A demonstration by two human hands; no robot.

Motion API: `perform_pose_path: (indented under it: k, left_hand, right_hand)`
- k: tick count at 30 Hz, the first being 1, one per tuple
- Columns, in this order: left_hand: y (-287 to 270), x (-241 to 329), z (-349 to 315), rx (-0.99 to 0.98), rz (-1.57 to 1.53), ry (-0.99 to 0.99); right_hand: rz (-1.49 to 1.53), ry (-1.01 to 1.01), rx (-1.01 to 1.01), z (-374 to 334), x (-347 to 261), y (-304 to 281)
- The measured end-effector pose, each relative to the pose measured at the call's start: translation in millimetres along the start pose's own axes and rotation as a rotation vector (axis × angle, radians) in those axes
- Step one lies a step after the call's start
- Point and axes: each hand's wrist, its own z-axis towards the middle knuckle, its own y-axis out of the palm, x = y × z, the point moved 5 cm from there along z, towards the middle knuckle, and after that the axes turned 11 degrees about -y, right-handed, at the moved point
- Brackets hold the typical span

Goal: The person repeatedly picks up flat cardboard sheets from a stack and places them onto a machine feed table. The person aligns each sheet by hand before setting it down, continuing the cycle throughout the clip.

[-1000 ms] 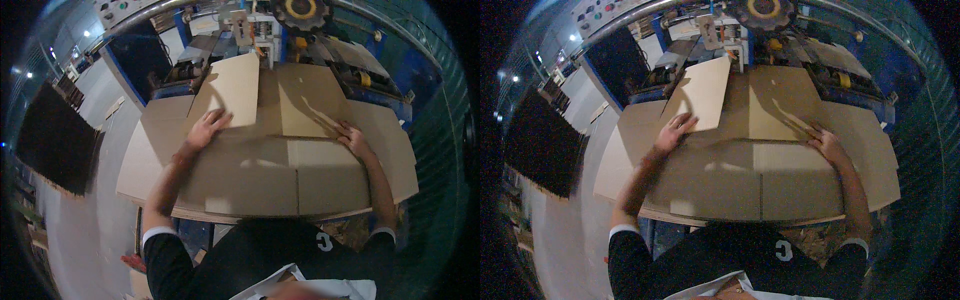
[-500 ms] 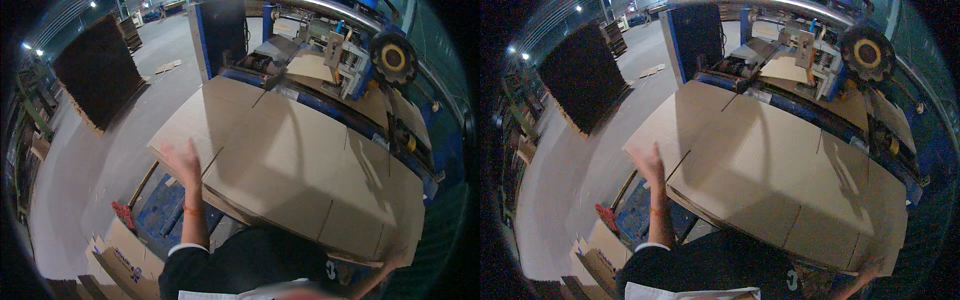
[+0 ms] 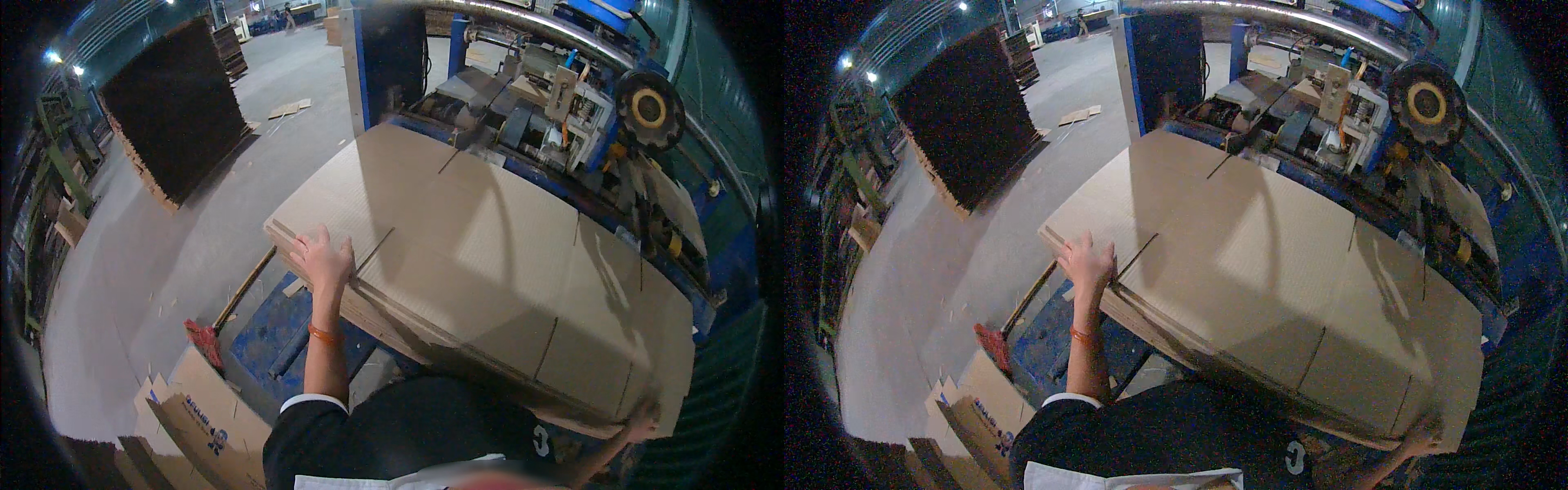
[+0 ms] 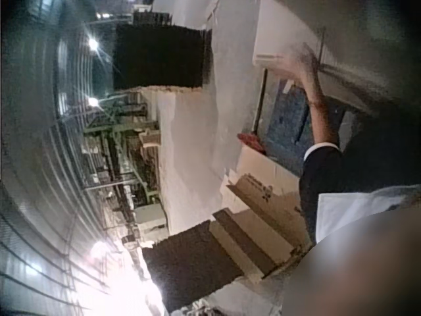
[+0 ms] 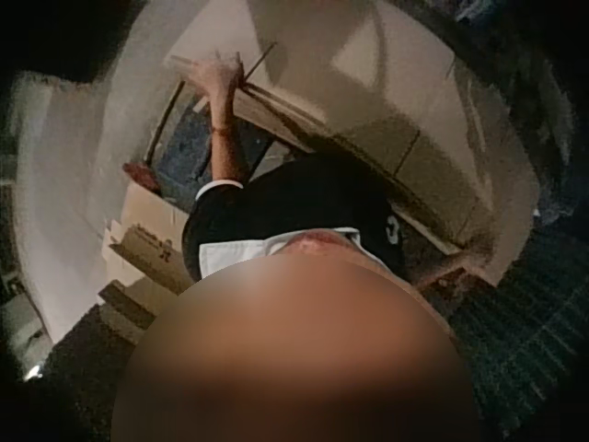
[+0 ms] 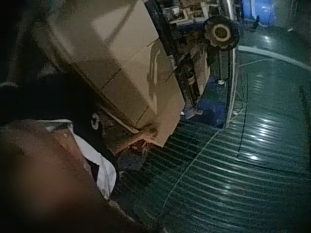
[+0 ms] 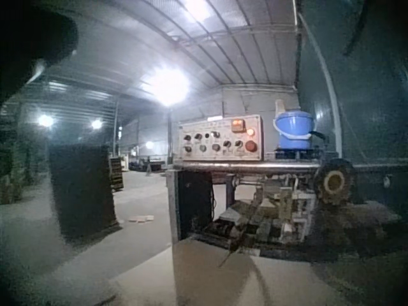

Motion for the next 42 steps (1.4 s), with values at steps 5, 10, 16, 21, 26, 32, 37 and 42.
perform_pose_path:
  k: [5,10,16,21,26,32,37,42]
  left_hand:
    - [-15.0,-10.6,15.6,0.009,-0.665,-0.031]
    - [-62.5,14.8,36.5,0.036,-0.958,0.078]
    - [-93.9,61.3,47.7,0.056,-1.519,0.312]
    - [-59.5,44.8,58.6,-0.009,-1.300,0.178]
    - [-32.5,20.7,40.9,-0.364,-1.470,0.197]
    - [-28.5,11.1,-37.6,-0.362,-1.009,0.573]
    - [-21.6,61.2,-126.3,-0.452,-0.184,1.380]
    - [-21.9,77.5,-137.2,-0.536,-0.025,1.472]
  right_hand:
    - [0.567,-0.078,0.217,-4.8,-13.3,-29.8]
    - [0.909,-0.081,0.348,4.4,-0.5,-6.6]
    - [0.729,0.044,0.605,2.0,24.2,-14.7]
    - [1.998,0.362,0.504,32.3,22.0,-65.2]
    - [1.853,0.105,0.709,-49.7,8.0,-198.1]
    - [1.340,-1.034,0.418,-175.6,-108.4,-284.7]
    - [0.958,-1.414,0.038,-182.2,-170.6,-277.8]
    - [0.922,-1.507,-0.043,-172.7,-176.8,-270.6]
